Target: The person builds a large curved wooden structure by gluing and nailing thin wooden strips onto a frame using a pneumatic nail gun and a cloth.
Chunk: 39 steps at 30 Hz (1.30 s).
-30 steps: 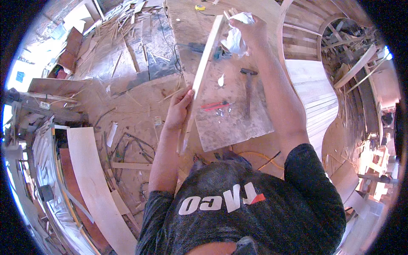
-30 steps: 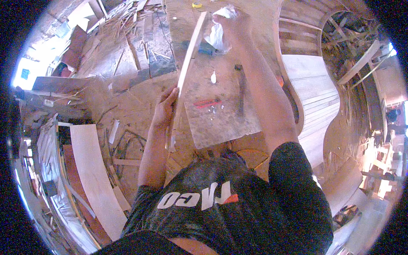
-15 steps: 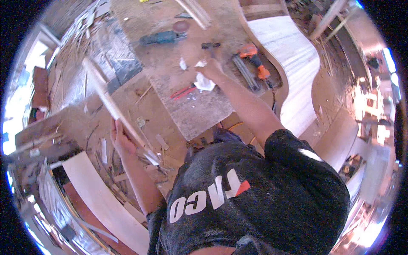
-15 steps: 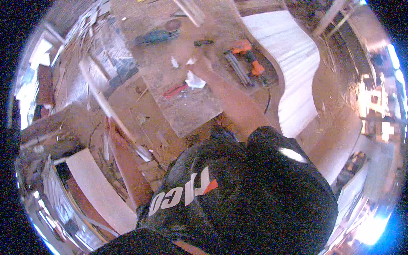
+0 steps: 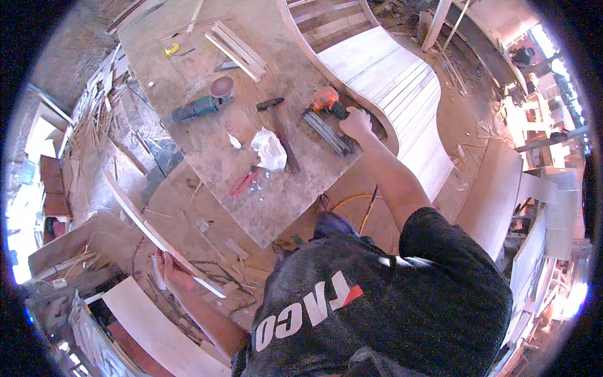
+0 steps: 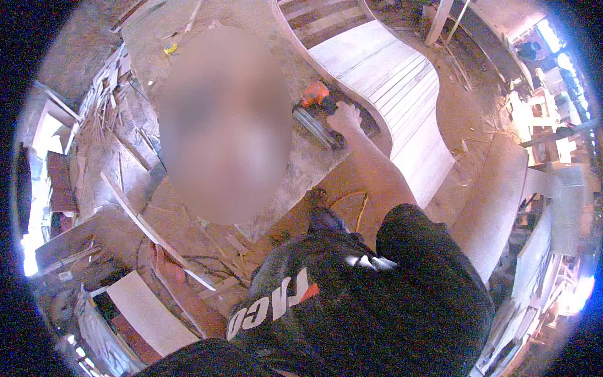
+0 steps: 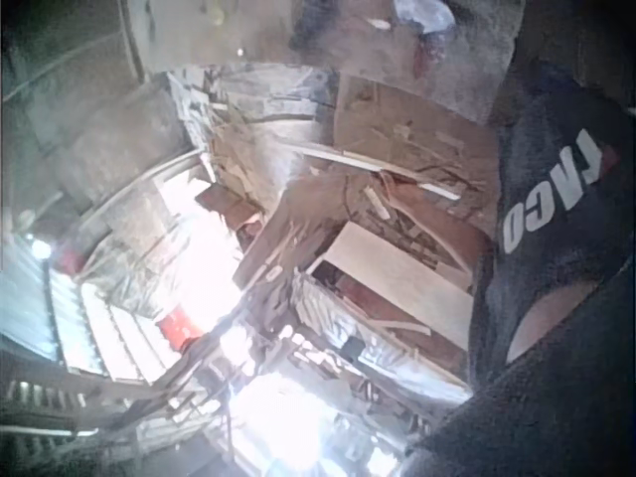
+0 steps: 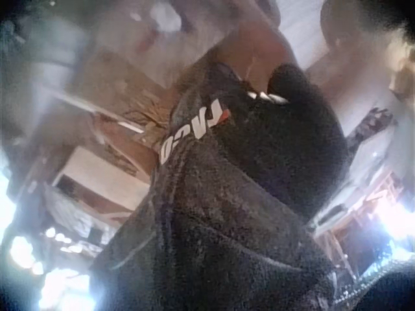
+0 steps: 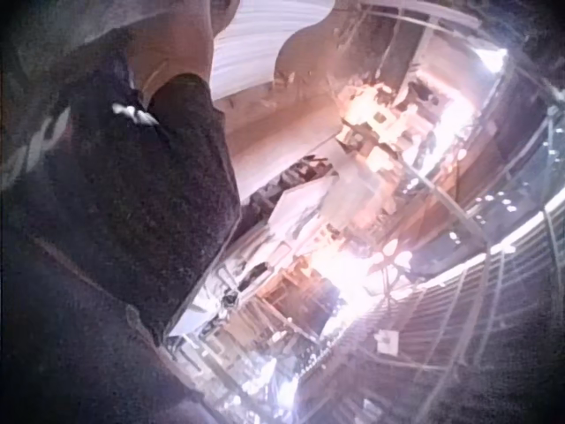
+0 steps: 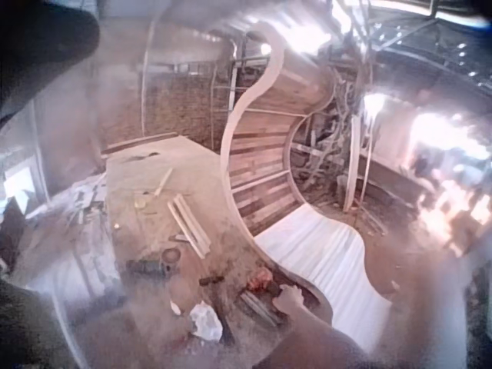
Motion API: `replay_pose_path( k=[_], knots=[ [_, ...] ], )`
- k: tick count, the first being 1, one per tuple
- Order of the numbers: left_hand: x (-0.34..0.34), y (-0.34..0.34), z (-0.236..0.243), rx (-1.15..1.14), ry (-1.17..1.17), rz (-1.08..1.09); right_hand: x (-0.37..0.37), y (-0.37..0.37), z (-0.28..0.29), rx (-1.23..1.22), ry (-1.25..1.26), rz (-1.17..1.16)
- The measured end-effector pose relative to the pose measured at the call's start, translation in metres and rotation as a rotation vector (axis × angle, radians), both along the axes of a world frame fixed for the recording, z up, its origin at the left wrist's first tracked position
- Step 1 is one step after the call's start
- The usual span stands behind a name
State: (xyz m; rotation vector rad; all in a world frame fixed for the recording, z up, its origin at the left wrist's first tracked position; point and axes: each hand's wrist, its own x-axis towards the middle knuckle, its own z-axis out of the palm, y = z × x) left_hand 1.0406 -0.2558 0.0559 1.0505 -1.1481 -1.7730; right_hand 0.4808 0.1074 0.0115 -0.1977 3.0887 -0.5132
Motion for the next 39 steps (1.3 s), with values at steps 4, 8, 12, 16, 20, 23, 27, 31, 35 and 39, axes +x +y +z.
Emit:
replay_pose_path(
  k=[4, 8, 12, 16, 20, 23, 27, 31, 35, 39],
  knots=[
    [-0.044, 0.019, 0.017, -0.083, -0.08, 0.069, -0.018, 0.008, 0.004, 0.035, -0.229, 0.094],
    [-0.1, 0.041, 0.049, -0.168, -0.109, 0.1, -0.038, 0.003, 0.004, 0.053, -0.322, 0.291],
    [-0.15, 0.06, 0.065, -0.211, -0.101, 0.048, -0.03, 0.022, 0.026, -0.259, -0.524, 0.363],
    [-0.21, 0.067, 0.076, -0.253, -0.09, -0.074, -0.01, 0.083, 0.054, -0.323, -0.416, 0.407],
    [-0.26, 0.059, 0.09, -0.308, -0.059, -0.231, 0.013, 0.153, 0.129, -0.344, -0.451, 0.414],
    [-0.287, 0.053, 0.106, -0.375, -0.026, -0.341, 0.039, 0.203, 0.181, -0.164, -0.474, 0.261],
    [-0.335, 0.031, 0.086, -0.413, -0.08, -0.497, 0.101, 0.28, 0.24, -0.305, -0.405, -0.203],
    [-0.369, 0.057, 0.119, -0.705, -0.252, -0.644, 0.156, 0.313, 0.293, -0.283, -0.121, -0.415],
    [-0.392, 0.069, 0.116, -0.777, -0.174, -0.684, 0.18, 0.344, 0.304, -0.273, 0.003, -0.532],
    [-0.419, 0.109, 0.146, -0.691, -0.168, -0.811, 0.174, 0.379, 0.284, -0.152, 0.126, -0.58]
  ],
)
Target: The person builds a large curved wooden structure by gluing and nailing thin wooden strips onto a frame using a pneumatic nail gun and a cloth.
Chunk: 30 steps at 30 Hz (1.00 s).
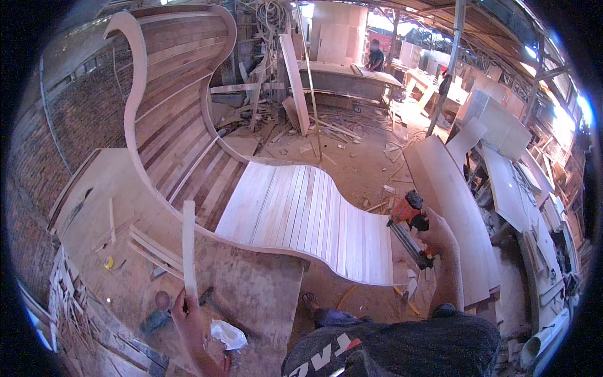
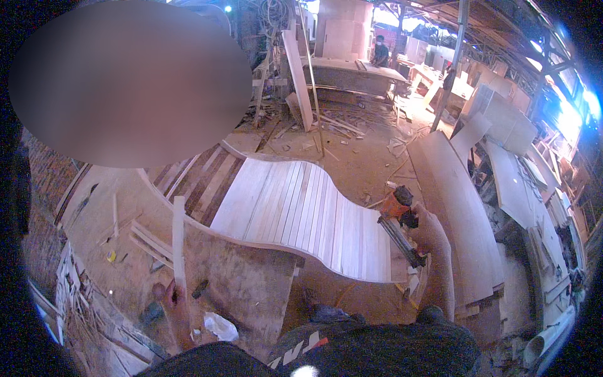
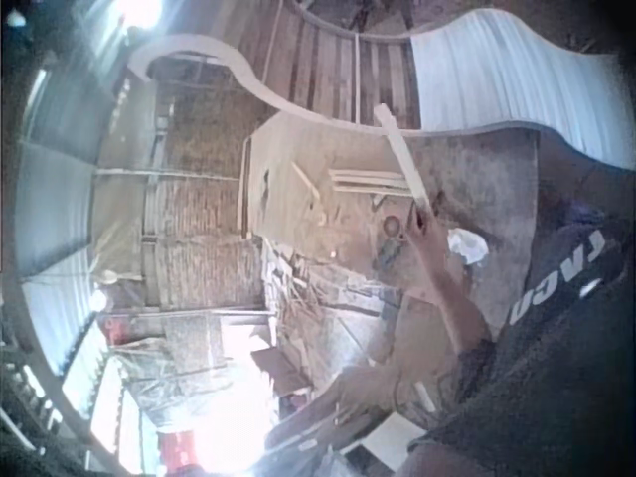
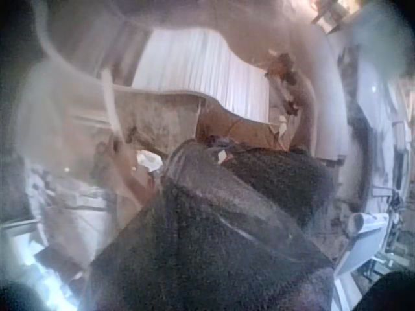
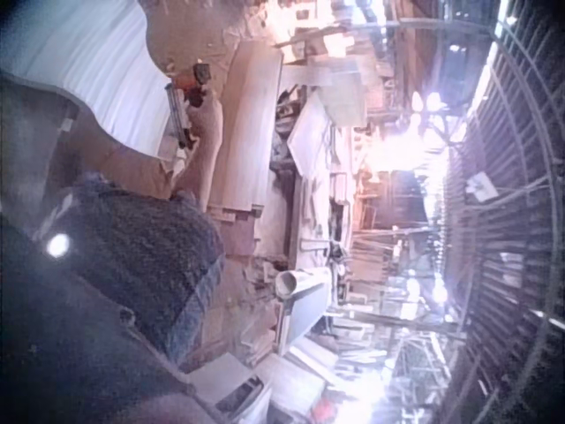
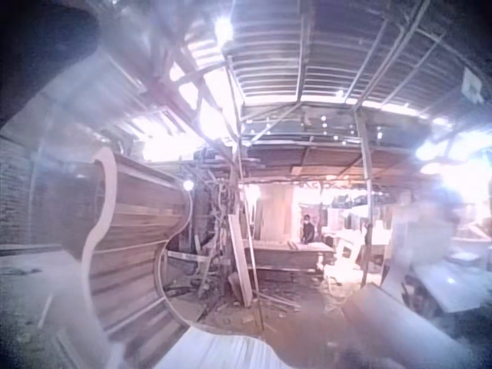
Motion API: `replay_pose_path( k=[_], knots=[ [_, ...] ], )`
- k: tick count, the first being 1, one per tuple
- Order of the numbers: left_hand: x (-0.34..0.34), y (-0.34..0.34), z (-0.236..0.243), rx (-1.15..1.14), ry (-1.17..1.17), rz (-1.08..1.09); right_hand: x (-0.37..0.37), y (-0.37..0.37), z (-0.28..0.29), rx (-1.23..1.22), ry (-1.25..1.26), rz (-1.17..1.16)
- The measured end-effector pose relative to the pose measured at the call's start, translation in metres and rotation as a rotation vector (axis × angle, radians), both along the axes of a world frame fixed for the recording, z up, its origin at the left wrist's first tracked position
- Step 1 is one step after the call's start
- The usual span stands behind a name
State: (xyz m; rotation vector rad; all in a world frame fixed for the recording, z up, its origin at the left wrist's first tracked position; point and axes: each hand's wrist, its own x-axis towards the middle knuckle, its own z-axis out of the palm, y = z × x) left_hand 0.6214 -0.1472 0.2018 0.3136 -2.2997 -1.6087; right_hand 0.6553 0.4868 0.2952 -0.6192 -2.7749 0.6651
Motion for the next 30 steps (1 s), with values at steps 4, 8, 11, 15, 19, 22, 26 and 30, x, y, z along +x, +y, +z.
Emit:
replay_pose_path(
  k=[4, 8, 11, 15, 19, 22, 26, 30],
  knots=[
    [-0.051, 0.019, 0.008, -0.047, -0.027, -0.051, -0.045, -0.003, -0.008, -0.147, 0.096, -0.021],
    [-0.14, 0.04, 0.01, -0.139, -0.028, -0.149, -0.121, -0.007, -0.004, -0.22, -0.016, -0.02],
    [-0.221, 0.052, 0.0, -0.248, -0.012, -0.142, -0.19, 0.002, -0.016, -0.251, -0.016, 0.036],
    [-0.329, 0.06, -0.032, -0.407, -0.122, -0.127, -0.285, 0.016, -0.042, -0.271, -0.099, 0.096],
    [-0.409, 0.1, -0.04, -0.543, -0.236, -0.142, -0.357, 0.046, -0.099, -0.303, -0.087, 0.107],
    [-0.45, 0.108, -0.053, -0.6, -0.303, -0.103, -0.393, 0.032, -0.098, -0.193, -0.107, 0.138],
    [-0.487, 0.102, -0.086, -0.682, -0.268, -0.076, -0.423, 0.033, -0.118, -0.294, -0.158, 0.072],
    [-0.522, 0.11, -0.112, -0.679, -0.289, -0.06, -0.429, 0.063, -0.143, -0.287, -0.224, 0.049]
  ],
)
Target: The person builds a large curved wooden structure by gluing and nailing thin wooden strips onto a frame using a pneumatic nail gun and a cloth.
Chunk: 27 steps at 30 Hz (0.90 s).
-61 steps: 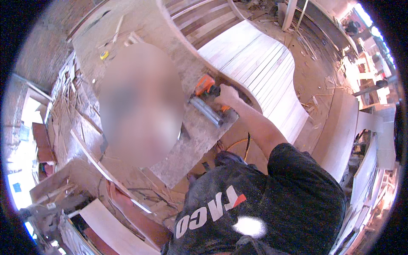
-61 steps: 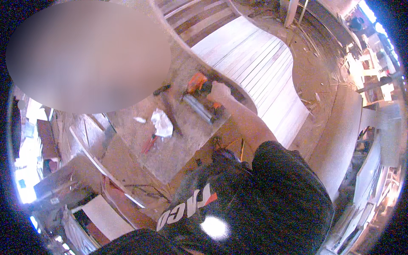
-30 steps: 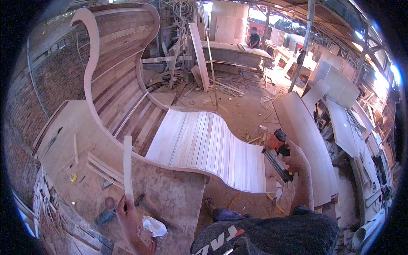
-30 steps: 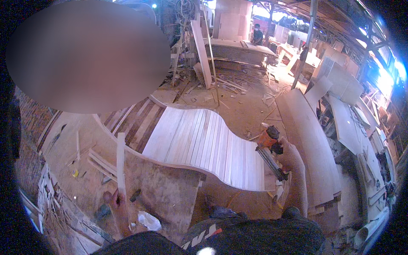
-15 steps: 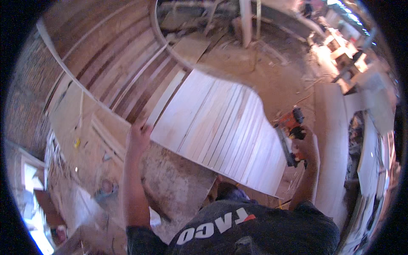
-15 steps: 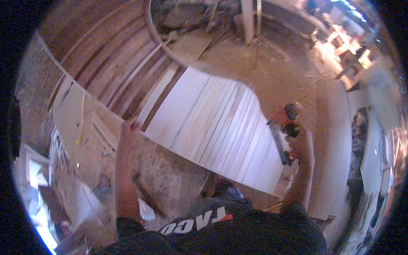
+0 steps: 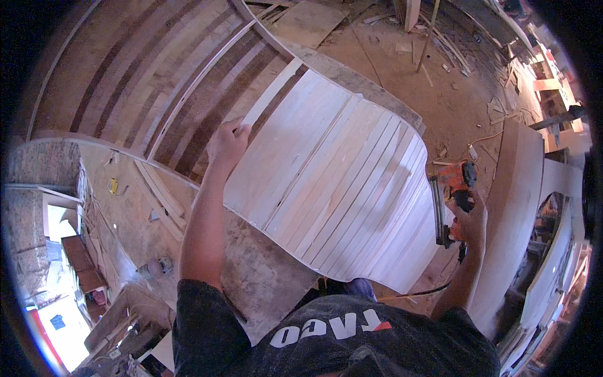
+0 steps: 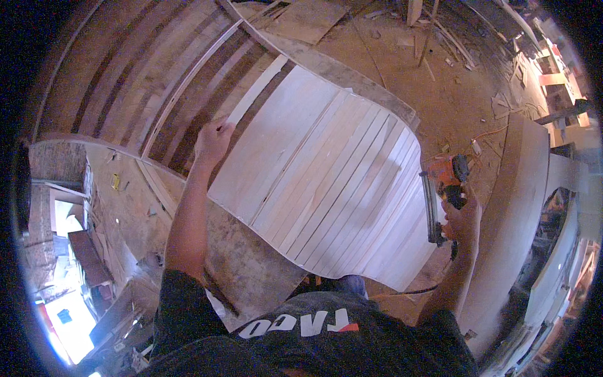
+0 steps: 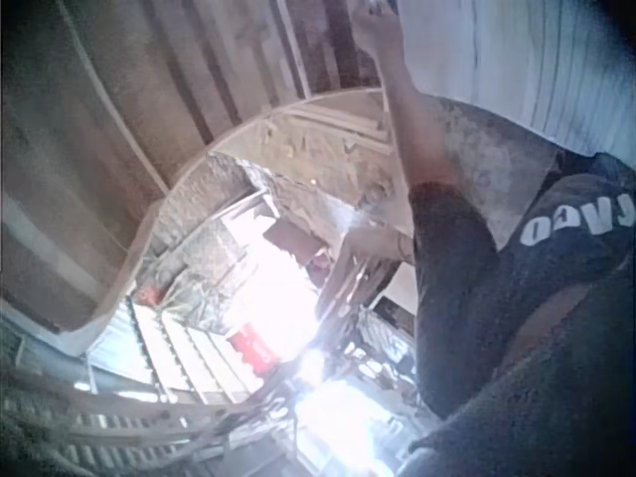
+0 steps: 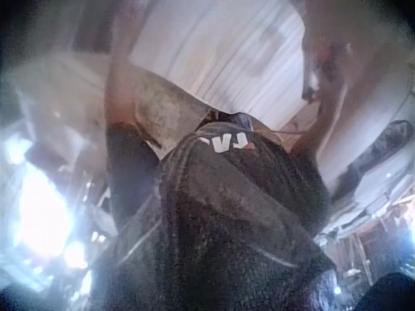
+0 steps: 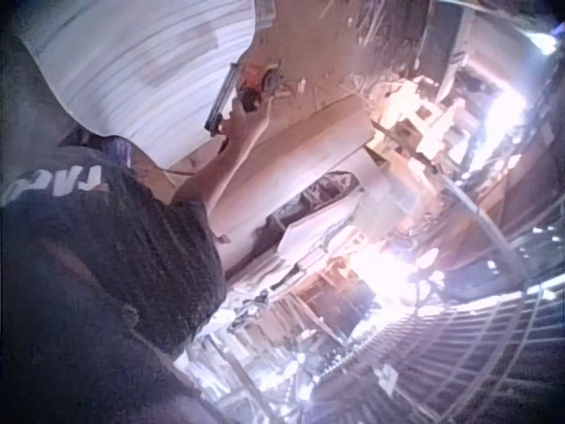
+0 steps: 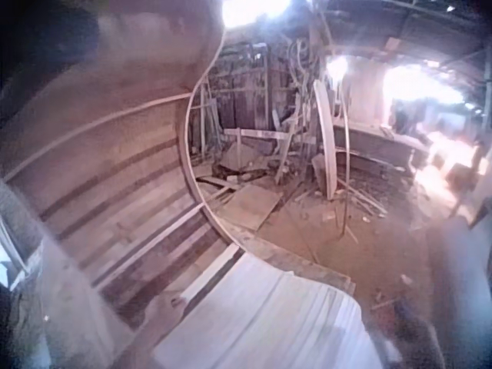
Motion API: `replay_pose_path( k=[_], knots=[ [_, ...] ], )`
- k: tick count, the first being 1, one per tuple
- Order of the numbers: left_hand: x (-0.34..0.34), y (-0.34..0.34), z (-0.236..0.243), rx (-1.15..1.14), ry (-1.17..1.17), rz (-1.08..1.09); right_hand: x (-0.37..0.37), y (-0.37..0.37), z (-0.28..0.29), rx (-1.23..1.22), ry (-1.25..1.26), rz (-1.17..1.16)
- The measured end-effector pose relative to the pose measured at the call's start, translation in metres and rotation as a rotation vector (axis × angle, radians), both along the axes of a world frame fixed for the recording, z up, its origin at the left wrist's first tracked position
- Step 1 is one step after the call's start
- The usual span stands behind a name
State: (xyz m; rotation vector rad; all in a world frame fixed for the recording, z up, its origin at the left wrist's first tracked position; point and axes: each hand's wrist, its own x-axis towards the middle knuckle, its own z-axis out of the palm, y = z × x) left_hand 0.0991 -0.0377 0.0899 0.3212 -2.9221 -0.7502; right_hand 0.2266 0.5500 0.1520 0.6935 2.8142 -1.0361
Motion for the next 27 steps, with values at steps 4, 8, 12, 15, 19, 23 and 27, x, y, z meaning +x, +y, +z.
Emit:
replay_pose_path(
  k=[4, 8, 12, 15, 19, 23, 27],
  knots=[
    [-0.015, 0.006, -0.007, 0.058, -0.067, 0.011, -0.005, -0.004, 0.002, -0.03, -0.003, -0.009],
    [-0.022, 0.003, -0.017, 0.021, -0.098, 0.021, -0.003, 0.002, -0.003, -0.022, 0.018, -0.024],
    [-0.028, 0.0, -0.029, 0.014, -0.14, 0.03, -0.002, 0.009, -0.009, -0.064, 0.023, -0.025],
    [-0.038, -0.01, -0.048, 0.115, -0.079, -0.031, -0.004, 0.003, -0.01, -0.073, 0.045, -0.028],
    [-0.049, -0.006, -0.06, 0.152, -0.132, -0.019, -0.008, 0.001, -0.016, -0.077, 0.009, -0.066],
    [-0.043, -0.014, -0.073, 0.114, -0.07, -0.002, -0.015, -0.008, -0.013, -0.079, 0.017, 0.005],
    [-0.042, -0.005, -0.064, 0.131, -0.088, -0.119, -0.008, -0.026, -0.008, -0.301, 0.035, -0.037]
  ],
)
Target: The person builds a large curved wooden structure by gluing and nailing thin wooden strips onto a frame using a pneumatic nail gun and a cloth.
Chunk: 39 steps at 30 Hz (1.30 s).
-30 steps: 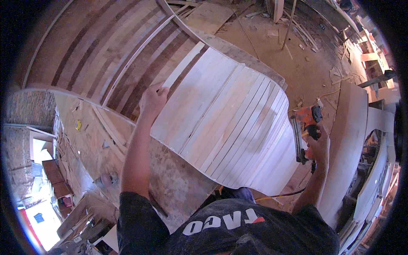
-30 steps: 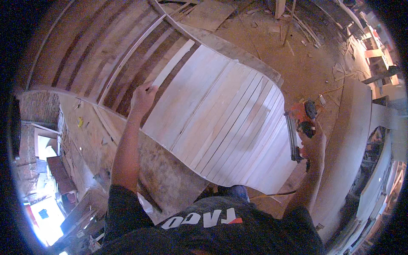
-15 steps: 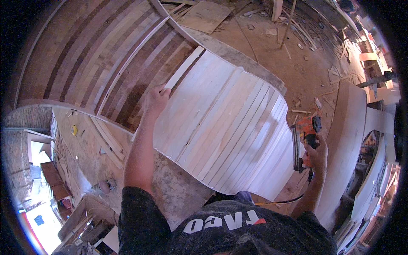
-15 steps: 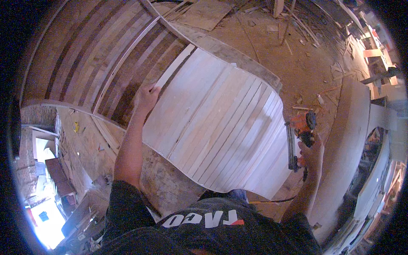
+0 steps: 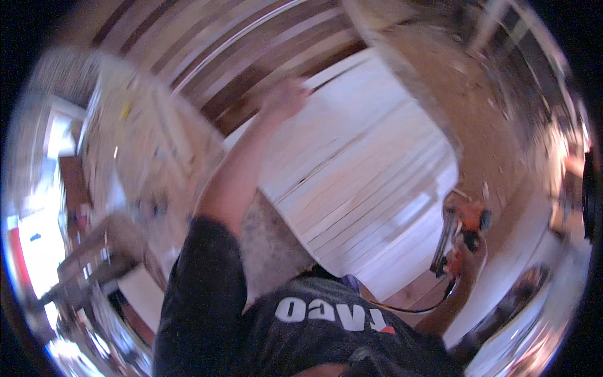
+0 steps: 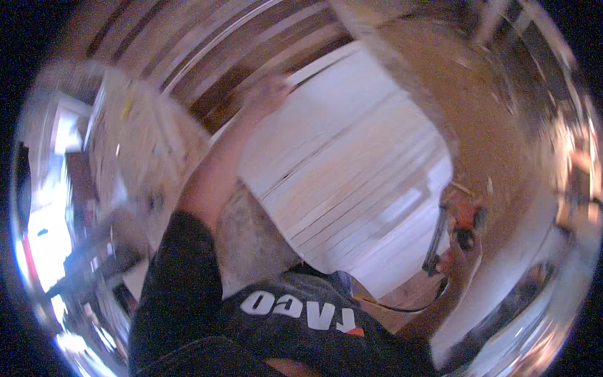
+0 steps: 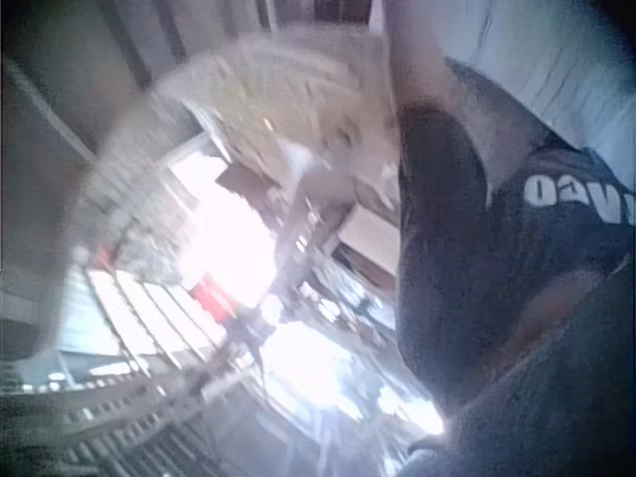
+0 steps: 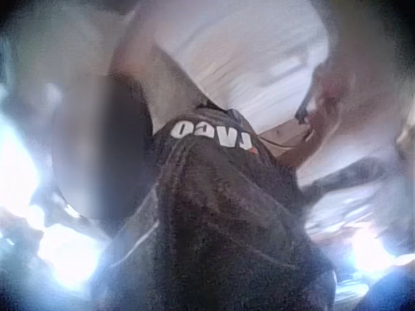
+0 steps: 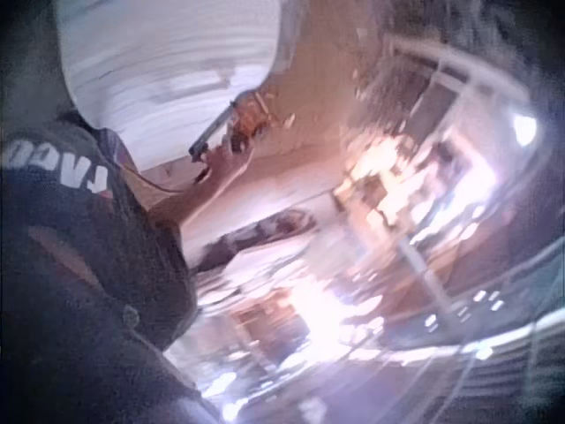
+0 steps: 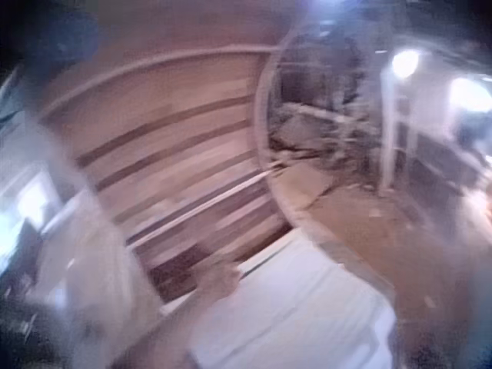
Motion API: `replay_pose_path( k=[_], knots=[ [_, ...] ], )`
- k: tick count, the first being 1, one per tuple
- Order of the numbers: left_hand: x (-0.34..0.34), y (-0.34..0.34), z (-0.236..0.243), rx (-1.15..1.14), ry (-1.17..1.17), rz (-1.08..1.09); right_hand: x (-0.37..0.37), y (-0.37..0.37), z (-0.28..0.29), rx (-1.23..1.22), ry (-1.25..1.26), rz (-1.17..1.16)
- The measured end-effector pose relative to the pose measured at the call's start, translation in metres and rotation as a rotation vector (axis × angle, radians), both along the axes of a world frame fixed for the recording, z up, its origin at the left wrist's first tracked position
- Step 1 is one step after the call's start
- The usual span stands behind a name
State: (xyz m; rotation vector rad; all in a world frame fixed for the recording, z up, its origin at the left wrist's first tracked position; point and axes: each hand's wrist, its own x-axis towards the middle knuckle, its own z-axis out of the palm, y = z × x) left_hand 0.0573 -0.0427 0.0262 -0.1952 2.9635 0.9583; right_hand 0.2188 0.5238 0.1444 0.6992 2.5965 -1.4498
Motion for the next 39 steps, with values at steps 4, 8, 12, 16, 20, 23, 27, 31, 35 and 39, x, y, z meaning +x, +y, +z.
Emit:
replay_pose_path(
  k=[4, 8, 12, 16, 20, 23, 27, 31, 35, 39],
  knots=[
    [0.007, 0.014, 0.009, -0.095, -0.092, 0.074, 0.007, 0.022, -0.014, -0.051, -0.075, -0.006],
    [0.019, 0.013, 0.007, -0.102, -0.108, 0.101, 0.001, 0.042, -0.019, 0.097, -0.007, 0.104],
    [0.014, 0.017, 0.013, -0.065, -0.106, 0.102, -0.009, 0.054, -0.026, 0.192, 0.053, 0.225],
    [0.013, 0.018, 0.011, -0.081, -0.072, 0.079, -0.012, 0.026, -0.013, 0.103, -0.012, 0.121],
    [0.02, 0.016, 0.009, -0.089, -0.053, 0.127, -0.03, 0.049, -0.034, 0.099, 0.013, 0.211],
    [0.016, 0.021, 0.015, -0.118, -0.059, 0.113, -0.011, -0.004, -0.003, 0.074, -0.064, 0.079],
    [0.022, 0.017, 0.014, -0.093, -0.089, 0.091, -0.003, -0.015, 0.004, 0.051, -0.087, 0.089],
    [0.03, 0.018, 0.016, 0.006, -0.139, 0.138, -0.004, 0.009, -0.011, 0.066, -0.026, 0.145],
    [0.004, 0.023, 0.001, 0.037, -0.179, 0.147, -0.014, 0.043, -0.034, 0.089, 0.042, 0.277],
    [0.002, 0.02, 0.015, -0.064, -0.076, 0.205, -0.012, 0.009, -0.017, 0.266, 0.172, 0.276]
  ],
)
